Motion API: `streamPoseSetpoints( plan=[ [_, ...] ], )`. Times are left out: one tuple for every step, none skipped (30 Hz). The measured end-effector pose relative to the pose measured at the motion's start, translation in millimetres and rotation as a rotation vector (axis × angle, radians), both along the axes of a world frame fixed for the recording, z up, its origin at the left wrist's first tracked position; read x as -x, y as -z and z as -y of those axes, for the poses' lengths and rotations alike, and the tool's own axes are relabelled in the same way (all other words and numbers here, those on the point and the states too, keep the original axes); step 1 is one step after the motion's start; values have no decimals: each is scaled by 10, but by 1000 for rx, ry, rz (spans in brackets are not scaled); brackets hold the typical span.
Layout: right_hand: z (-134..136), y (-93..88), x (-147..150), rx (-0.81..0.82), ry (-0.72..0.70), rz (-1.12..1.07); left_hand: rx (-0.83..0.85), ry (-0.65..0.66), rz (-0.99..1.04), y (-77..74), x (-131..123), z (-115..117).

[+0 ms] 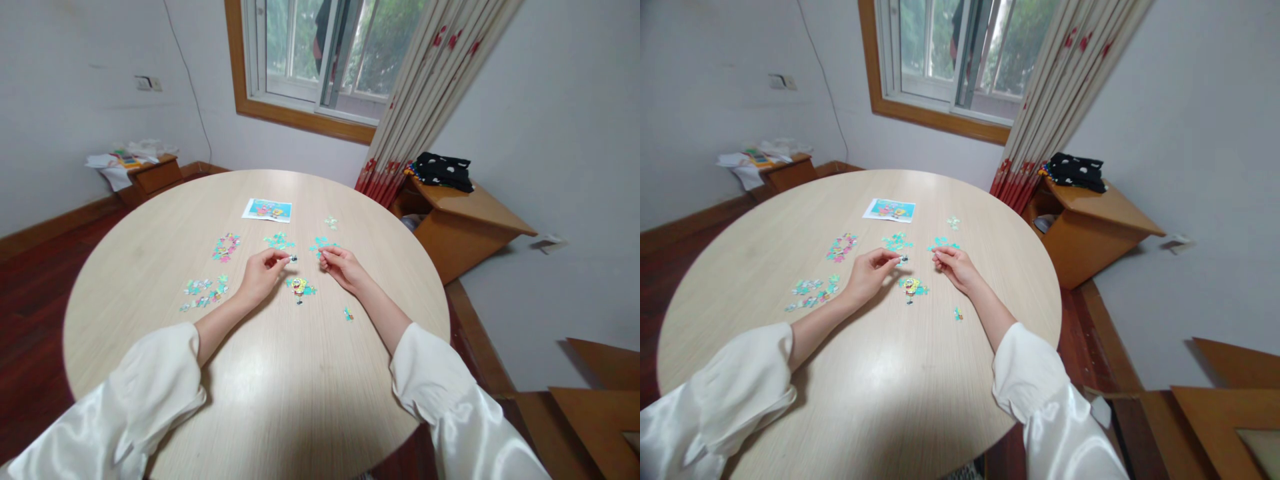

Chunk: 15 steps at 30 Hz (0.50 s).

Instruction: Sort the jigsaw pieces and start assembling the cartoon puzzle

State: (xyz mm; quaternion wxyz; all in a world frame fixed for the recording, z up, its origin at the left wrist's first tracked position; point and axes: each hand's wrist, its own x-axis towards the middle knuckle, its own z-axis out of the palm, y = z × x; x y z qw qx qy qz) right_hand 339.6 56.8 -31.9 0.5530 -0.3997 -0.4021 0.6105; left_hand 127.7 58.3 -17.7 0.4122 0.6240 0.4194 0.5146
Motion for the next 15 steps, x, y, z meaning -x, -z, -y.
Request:
streamPoseSetpoints(
  plan=[
    [-2,3,-1,0,0,2,-28,-1,-38,-25,14,7],
    [-5,7,-2,0,1,5,-64,0,-82,-56,34,14],
    [-8,10,-3,-1,0,9,-103,7,-130,-93,60,21],
    [-10,14,-3,-1,-1,13,-139,23,-177,-133,90,26],
    [-12,17,-2,-1,-3,16,-165,50,-217,-175,124,29],
    [-14,19,-2,-1,-5,19,-178,83,-246,-215,158,32],
    [-16,20,-1,0,-10,21,-179,122,-268,-253,192,34],
    [-17,20,0,1,-14,22,-171,162,-287,-285,224,36],
    [-18,19,1,1,-18,22,-157,200,-307,-311,251,40],
    [-18,18,1,1,-20,21,-139,239,-330,-330,273,45],
    [-18,17,1,1,-23,22,-119,276,-356,-342,290,52],
    [-18,17,0,1,-24,23,-100,314,-382,-348,301,61],
    [-18,18,-1,-1,-24,24,-83,350,-405,-348,307,70],
    [-17,21,-2,-3,-23,25,-69,385,-425,-342,309,79],
    [-17,24,-3,-5,-23,26,-60,416,-443,-331,309,88]
  ],
)
